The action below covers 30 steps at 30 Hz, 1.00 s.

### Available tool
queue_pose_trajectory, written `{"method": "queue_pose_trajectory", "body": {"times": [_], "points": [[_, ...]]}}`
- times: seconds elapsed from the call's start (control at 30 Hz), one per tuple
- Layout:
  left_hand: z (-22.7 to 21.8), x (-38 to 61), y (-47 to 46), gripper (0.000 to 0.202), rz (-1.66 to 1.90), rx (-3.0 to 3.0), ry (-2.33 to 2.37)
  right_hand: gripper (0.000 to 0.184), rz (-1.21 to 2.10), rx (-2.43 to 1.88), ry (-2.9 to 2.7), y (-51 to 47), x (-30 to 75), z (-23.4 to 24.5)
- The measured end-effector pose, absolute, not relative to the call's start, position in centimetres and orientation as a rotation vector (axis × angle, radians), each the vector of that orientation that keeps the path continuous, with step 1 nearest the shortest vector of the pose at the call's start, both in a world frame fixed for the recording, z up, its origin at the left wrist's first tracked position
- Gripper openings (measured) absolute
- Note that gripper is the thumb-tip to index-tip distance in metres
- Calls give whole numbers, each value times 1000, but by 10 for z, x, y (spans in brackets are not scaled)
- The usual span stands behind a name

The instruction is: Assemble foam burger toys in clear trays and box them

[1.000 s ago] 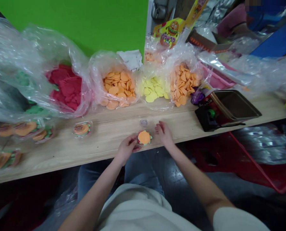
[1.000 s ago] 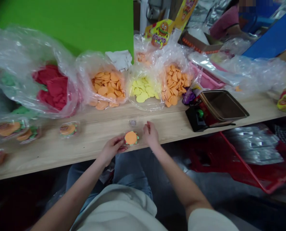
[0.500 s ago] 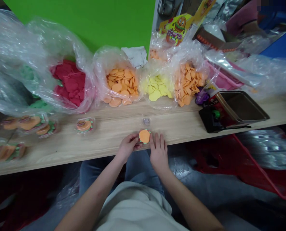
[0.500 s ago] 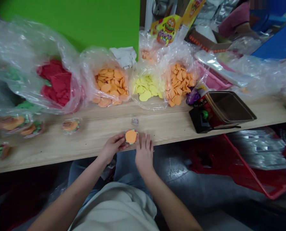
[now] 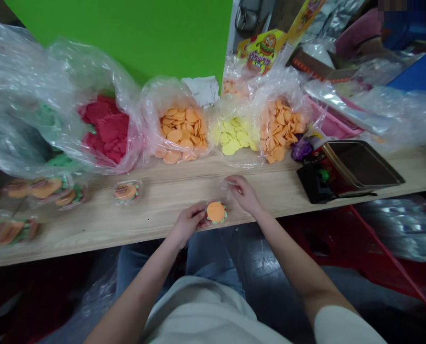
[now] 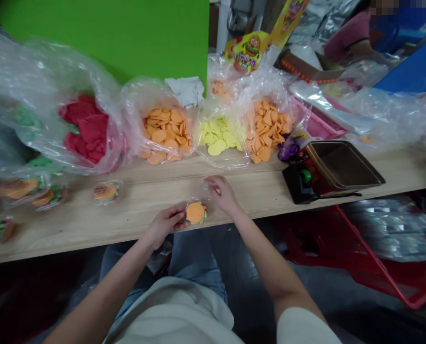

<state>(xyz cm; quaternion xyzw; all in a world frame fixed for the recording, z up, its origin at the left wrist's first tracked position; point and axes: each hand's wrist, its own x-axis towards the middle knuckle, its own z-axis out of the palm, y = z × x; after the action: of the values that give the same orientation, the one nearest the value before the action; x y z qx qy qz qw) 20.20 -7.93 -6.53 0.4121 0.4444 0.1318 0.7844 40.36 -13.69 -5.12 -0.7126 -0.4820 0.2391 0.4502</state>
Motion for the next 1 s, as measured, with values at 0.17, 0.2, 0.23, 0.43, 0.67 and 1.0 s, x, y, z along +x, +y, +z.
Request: {"method": "queue_pose_trajectory", "body": {"times": [0.17,0.2,0.23,0.43,0.67,1.0], "points": [[-63,203,-74,17,243,885,943,55,309,-1725,-1904,-216,365,-46],[-62,202,-74,16,236,878,935,57,277,-1731,-2001,-227,356,-51],[-59,202,-73,17,231,870,926,59,251,-1738,-2069,-234,347,-56],[-52,198,-78,24,273,871,887,68,311,-1769,-1947,-232,320,-75],[-31,167,-88,22,174,1083,809,21,882,-1840,-1343,-202,344,-36],[-55,79,-127,35,-203,1339,818,17,1672,-1559,-1776,-228,287,-42]]}}
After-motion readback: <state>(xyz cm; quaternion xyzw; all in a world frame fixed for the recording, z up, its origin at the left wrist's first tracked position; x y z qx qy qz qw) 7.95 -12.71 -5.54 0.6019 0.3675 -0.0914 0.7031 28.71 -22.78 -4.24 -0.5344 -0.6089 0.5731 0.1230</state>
